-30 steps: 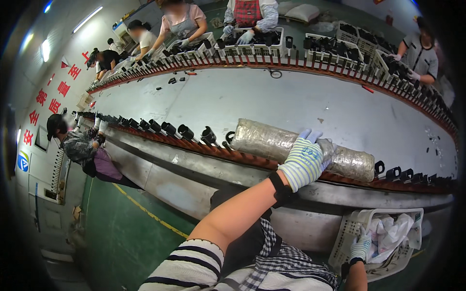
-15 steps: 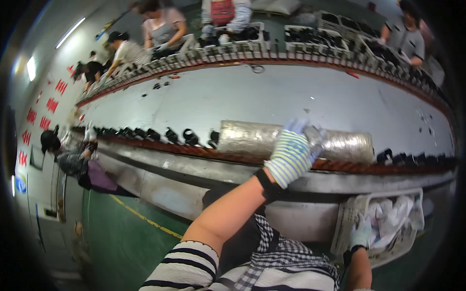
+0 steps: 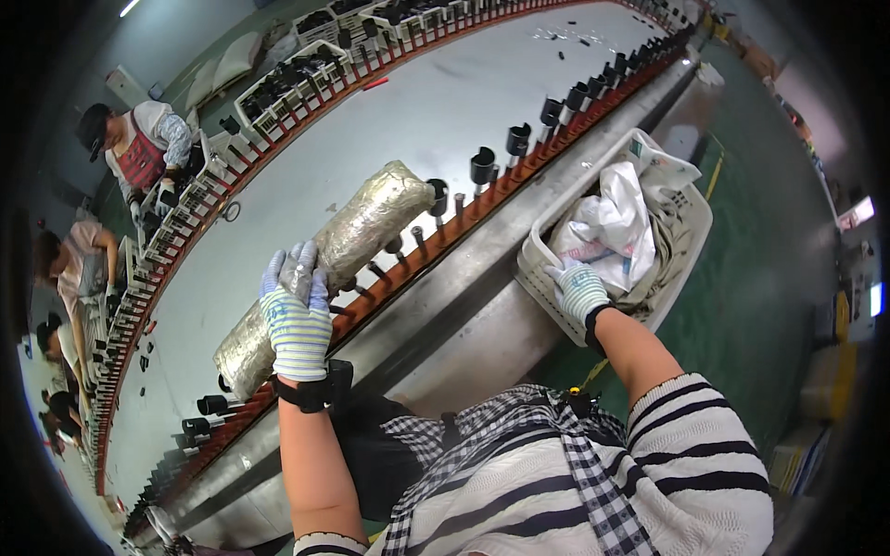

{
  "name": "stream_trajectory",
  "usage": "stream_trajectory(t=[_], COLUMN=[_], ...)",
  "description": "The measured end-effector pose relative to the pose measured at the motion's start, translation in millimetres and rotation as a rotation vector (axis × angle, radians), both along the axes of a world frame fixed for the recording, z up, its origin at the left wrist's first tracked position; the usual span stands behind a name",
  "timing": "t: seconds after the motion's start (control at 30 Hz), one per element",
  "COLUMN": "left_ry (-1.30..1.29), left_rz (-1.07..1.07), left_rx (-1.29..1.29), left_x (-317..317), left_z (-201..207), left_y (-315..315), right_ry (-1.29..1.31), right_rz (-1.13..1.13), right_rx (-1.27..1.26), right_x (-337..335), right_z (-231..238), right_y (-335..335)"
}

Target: Manually assembling plastic components on a production line conveyor belt.

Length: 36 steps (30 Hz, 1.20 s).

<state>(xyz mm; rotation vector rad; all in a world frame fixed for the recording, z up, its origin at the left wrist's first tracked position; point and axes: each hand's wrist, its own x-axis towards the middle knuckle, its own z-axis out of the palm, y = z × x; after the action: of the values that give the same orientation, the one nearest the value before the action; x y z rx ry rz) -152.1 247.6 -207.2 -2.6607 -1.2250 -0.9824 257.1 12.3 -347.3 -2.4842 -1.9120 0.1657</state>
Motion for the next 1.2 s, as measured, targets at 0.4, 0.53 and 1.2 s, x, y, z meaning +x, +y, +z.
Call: stream_trajectory(t=[0.4, 0.53, 1.2], left_ry=[-0.448, 0.053, -0.254], left_rz=[-0.139, -0.002, -0.051], left_rx=[-0.489, -0.267, -0.324], left_x=[7.3, -4.6, -3.2], left_z=[-7.9, -5.2, 0.3], left_y=[-4.8, 9.2, -4.8], right_ry=[0.013, 0.036, 0.037], right_rz=[0.025, 0.002, 0.023], right_rx=[-0.002, -0.019, -0.017], right_x=[1.8, 2.1, 6.0], right_z=[5.2, 7.6, 2.1], right_y=[0.2, 0.1, 0.8])
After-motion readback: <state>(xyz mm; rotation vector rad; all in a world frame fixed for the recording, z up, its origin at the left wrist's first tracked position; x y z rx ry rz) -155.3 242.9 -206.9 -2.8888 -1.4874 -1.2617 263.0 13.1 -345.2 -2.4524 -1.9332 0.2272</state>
